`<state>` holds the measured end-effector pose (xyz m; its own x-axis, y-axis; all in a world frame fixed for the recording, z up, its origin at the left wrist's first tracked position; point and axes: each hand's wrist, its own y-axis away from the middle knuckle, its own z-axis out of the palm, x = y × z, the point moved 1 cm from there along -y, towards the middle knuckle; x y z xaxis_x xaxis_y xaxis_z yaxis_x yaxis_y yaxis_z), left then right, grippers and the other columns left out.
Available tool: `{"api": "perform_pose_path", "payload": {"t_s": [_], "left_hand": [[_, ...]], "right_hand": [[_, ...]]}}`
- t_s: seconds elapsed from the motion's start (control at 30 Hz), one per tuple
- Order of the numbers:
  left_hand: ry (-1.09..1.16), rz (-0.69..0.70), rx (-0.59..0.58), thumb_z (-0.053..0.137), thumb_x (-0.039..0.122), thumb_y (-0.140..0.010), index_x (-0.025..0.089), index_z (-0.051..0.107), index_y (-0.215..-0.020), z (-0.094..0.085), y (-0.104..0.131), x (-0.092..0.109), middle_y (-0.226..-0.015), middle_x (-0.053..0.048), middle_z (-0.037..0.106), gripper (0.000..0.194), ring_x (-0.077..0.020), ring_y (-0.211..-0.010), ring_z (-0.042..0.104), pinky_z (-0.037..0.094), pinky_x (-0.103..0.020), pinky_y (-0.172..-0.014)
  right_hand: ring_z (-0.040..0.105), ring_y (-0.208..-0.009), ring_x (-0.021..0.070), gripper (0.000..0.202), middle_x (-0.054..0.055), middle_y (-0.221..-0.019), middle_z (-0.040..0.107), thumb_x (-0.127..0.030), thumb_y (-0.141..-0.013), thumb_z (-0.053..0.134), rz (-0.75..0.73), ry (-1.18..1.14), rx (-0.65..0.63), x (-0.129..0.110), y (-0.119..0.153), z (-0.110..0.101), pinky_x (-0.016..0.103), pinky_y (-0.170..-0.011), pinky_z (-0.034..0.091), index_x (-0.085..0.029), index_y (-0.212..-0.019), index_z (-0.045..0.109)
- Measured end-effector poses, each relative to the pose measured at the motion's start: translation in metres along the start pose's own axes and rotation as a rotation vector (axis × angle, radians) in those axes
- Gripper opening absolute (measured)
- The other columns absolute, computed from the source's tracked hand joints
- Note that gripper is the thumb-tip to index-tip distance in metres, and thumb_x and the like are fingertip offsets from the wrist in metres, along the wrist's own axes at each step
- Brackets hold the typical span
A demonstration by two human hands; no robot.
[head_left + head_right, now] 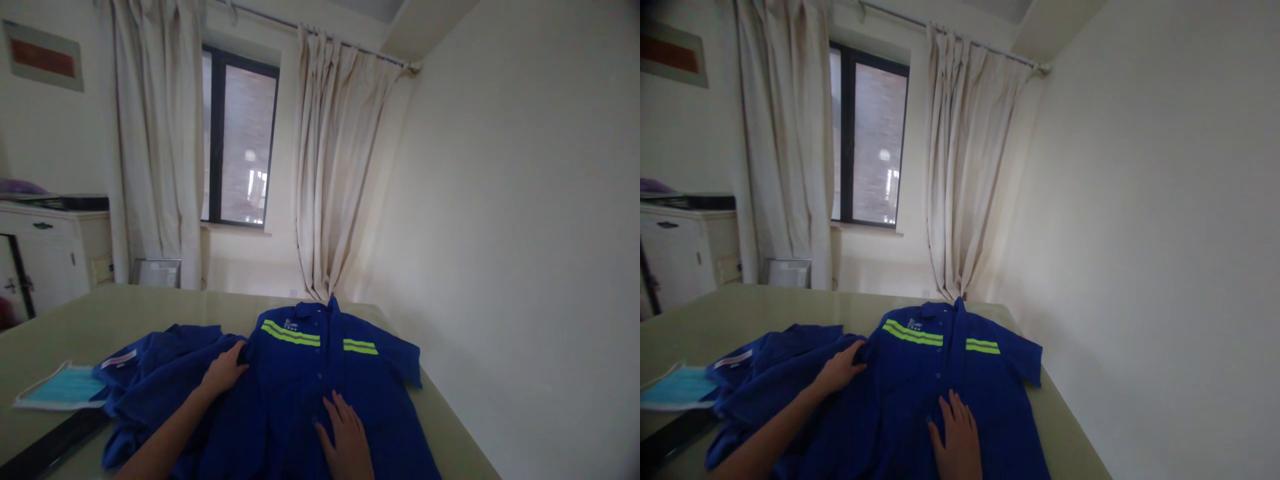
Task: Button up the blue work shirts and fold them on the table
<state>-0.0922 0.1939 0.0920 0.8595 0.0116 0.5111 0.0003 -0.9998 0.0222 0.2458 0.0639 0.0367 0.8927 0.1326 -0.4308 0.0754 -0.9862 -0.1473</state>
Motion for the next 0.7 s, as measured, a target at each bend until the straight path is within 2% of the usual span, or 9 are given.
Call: {"api": "perform_pose_path", "payload": {"t_s": [0.1, 0.2, 0.33, 0.37, 0.43, 0.5, 0.53, 0.63, 0.7], "left_hand": [[0.061, 0.052, -0.001, 0.050, 0.033, -0.089, 0.015, 0.056, -0.138, 0.000, -0.021, 0.014, -0.138, -0.016, 0.065, 0.053, -0.0326, -0.129, 0.061, 0.045, -0.048, -0.109], [0.139, 0.160, 0.012, 0.045, 0.033, -0.092, 0.019, 0.057, -0.140, 0.013, -0.024, 0.033, -0.143, -0.010, 0.063, 0.052, -0.0268, -0.135, 0.056, 0.040, -0.043, -0.117], [0.358, 0.442, -0.073, 0.062, 0.042, -0.085, 0.026, 0.057, -0.143, 0.050, 0.003, 0.061, -0.158, -0.008, 0.047, 0.060, -0.0288, -0.147, 0.041, 0.031, -0.048, -0.123], [0.367, 0.487, -0.112, 0.065, 0.046, -0.084, 0.027, 0.063, -0.137, 0.060, 0.012, 0.067, -0.160, -0.008, 0.042, 0.056, -0.0309, -0.148, 0.038, 0.030, -0.050, -0.123], [0.324, 0.535, -0.152, 0.065, 0.051, -0.086, 0.029, 0.075, -0.117, 0.077, 0.026, 0.078, -0.158, -0.008, 0.046, 0.040, -0.0331, -0.149, 0.036, 0.027, -0.054, -0.124], [0.297, 0.525, -0.083, 0.060, 0.048, -0.089, 0.027, 0.077, -0.103, 0.086, 0.030, 0.085, -0.151, -0.009, 0.053, 0.031, -0.0322, -0.146, 0.040, 0.029, -0.055, -0.123], [0.300, 0.491, -0.012, 0.058, 0.046, -0.091, 0.026, 0.076, -0.103, 0.087, 0.028, 0.088, -0.149, -0.009, 0.053, 0.029, -0.0316, -0.144, 0.042, 0.031, -0.054, -0.122], [0.355, 0.344, 0.178, 0.056, 0.044, -0.089, 0.024, 0.067, -0.117, 0.088, 0.008, 0.090, -0.148, -0.011, 0.052, 0.037, -0.0316, -0.146, 0.038, 0.032, -0.053, -0.121], [0.434, 0.291, 0.195, 0.056, 0.048, -0.088, 0.021, 0.058, -0.132, 0.090, -0.012, 0.091, -0.146, -0.012, 0.054, 0.052, -0.0304, -0.146, 0.039, 0.032, -0.051, -0.121]], "right_hand": [[0.042, -0.144, 0.0360, 0.053, 0.002, -0.156, 0.045, -0.058, -0.095, 0.051, -0.035, 0.025, 0.007, 0.012, -0.006, 0.002, 0.055, -0.119, 0.036, -0.037, -0.143, 0.058], [0.051, -0.137, 0.0369, 0.050, 0.001, -0.151, 0.050, -0.054, -0.092, 0.058, -0.099, 0.059, 0.062, 0.027, -0.014, 0.011, 0.054, -0.112, 0.046, -0.041, -0.140, 0.060], [0.059, -0.130, 0.0342, 0.048, 0.003, -0.146, 0.056, -0.055, -0.094, 0.056, -0.202, 0.110, 0.161, 0.040, -0.020, 0.024, 0.048, -0.103, 0.054, -0.037, -0.138, 0.062], [0.059, -0.129, 0.0336, 0.047, 0.004, -0.146, 0.056, -0.055, -0.095, 0.055, -0.218, 0.124, 0.186, 0.042, -0.020, 0.026, 0.047, -0.103, 0.055, -0.036, -0.138, 0.063], [0.060, -0.128, 0.0334, 0.047, 0.004, -0.145, 0.057, -0.055, -0.096, 0.055, -0.234, 0.148, 0.209, 0.042, -0.021, 0.027, 0.047, -0.102, 0.055, -0.035, -0.137, 0.064], [0.060, -0.129, 0.0332, 0.047, 0.004, -0.145, 0.057, -0.054, -0.096, 0.055, -0.234, 0.157, 0.197, 0.042, -0.021, 0.027, 0.048, -0.102, 0.055, -0.034, -0.138, 0.063], [0.059, -0.129, 0.0331, 0.047, 0.004, -0.145, 0.056, -0.054, -0.096, 0.054, -0.230, 0.158, 0.181, 0.042, -0.021, 0.027, 0.048, -0.102, 0.055, -0.034, -0.138, 0.063], [0.058, -0.131, 0.0335, 0.048, 0.005, -0.147, 0.054, -0.054, -0.096, 0.054, -0.208, 0.166, 0.133, 0.043, -0.021, 0.028, 0.049, -0.103, 0.055, -0.033, -0.139, 0.062], [0.057, -0.131, 0.0337, 0.048, 0.005, -0.147, 0.053, -0.053, -0.095, 0.056, -0.208, 0.170, 0.118, 0.046, -0.022, 0.030, 0.049, -0.103, 0.055, -0.035, -0.140, 0.061]]}}
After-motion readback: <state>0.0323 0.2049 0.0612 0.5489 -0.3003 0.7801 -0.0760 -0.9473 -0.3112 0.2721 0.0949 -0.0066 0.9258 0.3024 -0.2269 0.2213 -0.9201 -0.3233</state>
